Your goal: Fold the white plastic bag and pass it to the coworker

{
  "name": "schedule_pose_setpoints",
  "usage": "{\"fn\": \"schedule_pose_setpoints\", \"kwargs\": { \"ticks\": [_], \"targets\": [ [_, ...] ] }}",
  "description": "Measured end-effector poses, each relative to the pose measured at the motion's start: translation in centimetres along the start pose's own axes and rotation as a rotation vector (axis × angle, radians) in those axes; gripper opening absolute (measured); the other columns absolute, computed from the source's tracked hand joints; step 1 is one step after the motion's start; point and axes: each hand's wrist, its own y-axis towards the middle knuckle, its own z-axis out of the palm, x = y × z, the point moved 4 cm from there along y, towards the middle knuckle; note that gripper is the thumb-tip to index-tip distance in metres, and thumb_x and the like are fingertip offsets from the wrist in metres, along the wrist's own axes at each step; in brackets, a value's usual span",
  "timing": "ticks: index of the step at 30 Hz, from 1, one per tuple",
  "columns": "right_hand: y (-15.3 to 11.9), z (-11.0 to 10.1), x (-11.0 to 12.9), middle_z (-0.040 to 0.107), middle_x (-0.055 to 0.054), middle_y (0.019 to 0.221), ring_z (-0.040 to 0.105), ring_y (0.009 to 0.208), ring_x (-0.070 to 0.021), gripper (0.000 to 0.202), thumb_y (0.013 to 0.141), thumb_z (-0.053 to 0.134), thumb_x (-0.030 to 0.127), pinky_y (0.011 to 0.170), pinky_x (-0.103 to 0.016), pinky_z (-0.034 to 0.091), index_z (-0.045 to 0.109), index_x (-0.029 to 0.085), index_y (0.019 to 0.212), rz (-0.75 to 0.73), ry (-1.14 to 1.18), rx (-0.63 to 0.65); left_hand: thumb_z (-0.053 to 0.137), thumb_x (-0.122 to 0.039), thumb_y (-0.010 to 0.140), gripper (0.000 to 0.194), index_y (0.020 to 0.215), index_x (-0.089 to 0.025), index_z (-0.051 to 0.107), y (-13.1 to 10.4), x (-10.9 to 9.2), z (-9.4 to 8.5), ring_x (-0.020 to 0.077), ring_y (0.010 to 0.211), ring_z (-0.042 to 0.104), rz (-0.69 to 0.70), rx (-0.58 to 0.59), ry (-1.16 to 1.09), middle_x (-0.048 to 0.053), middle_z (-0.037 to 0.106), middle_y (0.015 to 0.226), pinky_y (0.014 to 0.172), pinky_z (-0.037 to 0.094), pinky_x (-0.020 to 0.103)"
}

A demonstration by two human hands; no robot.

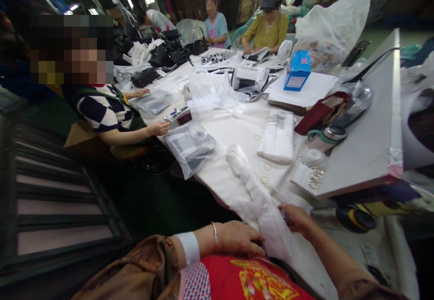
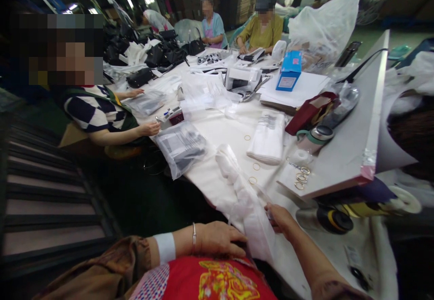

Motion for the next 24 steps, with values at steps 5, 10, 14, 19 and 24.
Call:
{"fn": "schedule_pose_setpoints", "kwargs": {
  "ticks": [5,10,14,19,24],
  "targets": [
    [0.6,-0.2,-0.4,0.057,-0.004,0.084,0.053,0.058,-0.0127,0.035,0.108,0.039,0.042,0.047,-0.021,0.043,0.057,0.015,0.118,0.002,0.008,0.006,0.062,-0.047,0.092,0.041,0.117,-0.015,0.065,0.2,3.7,-2.6,0.0226,0.103,0.064,-0.483,-0.425,-0.052,0.011,0.067,0.112,0.094,0.054,0.034],
    [1.4,-0.4,-0.9,0.057,-0.003,0.084,0.053,0.057,-0.0128,0.036,0.107,0.040,0.045,0.046,-0.021,0.042,0.058,0.016,0.116,-0.001,0.012,0.009,0.080,-0.063,0.071,0.088,0.138,-0.012,0.051,1.5,7.3,-0.7,0.0368,0.120,0.058,-0.878,-0.142,-0.076,0.018,0.062,0.127,0.107,0.048,0.053],
    [1.3,-0.5,-1.0,0.058,-0.004,0.086,0.055,0.060,-0.0140,0.035,0.107,0.039,0.045,0.048,-0.022,0.045,0.058,0.016,0.115,-0.003,0.017,0.015,0.075,-0.053,0.078,0.064,0.125,-0.014,0.058,1.8,6.9,0.3,0.0371,0.112,0.061,-0.956,-0.033,-0.004,0.017,0.066,0.116,0.101,0.051,0.053],
    [0.9,-0.6,-0.8,0.055,-0.003,0.084,0.052,0.057,-0.0118,0.035,0.106,0.041,0.044,0.047,-0.020,0.043,0.058,0.016,0.115,-0.004,0.048,0.027,0.063,-0.041,0.086,0.032,0.108,-0.018,0.064,2.4,5.1,1.4,0.0249,0.095,0.066,-0.953,-0.038,-0.247,0.009,0.070,0.105,0.084,0.055,0.035],
    [0.9,-0.6,-0.7,0.061,-0.006,0.090,0.057,0.060,-0.0143,0.040,0.103,0.040,0.049,0.047,-0.022,0.042,0.057,0.017,0.117,0.002,0.062,0.063,0.057,-0.038,0.090,0.022,0.095,-0.018,0.062,4.3,3.5,2.8,0.0210,0.088,0.064,-0.804,-0.024,-0.234,0.007,0.068,0.097,0.080,0.055,0.032]
  ]
}}
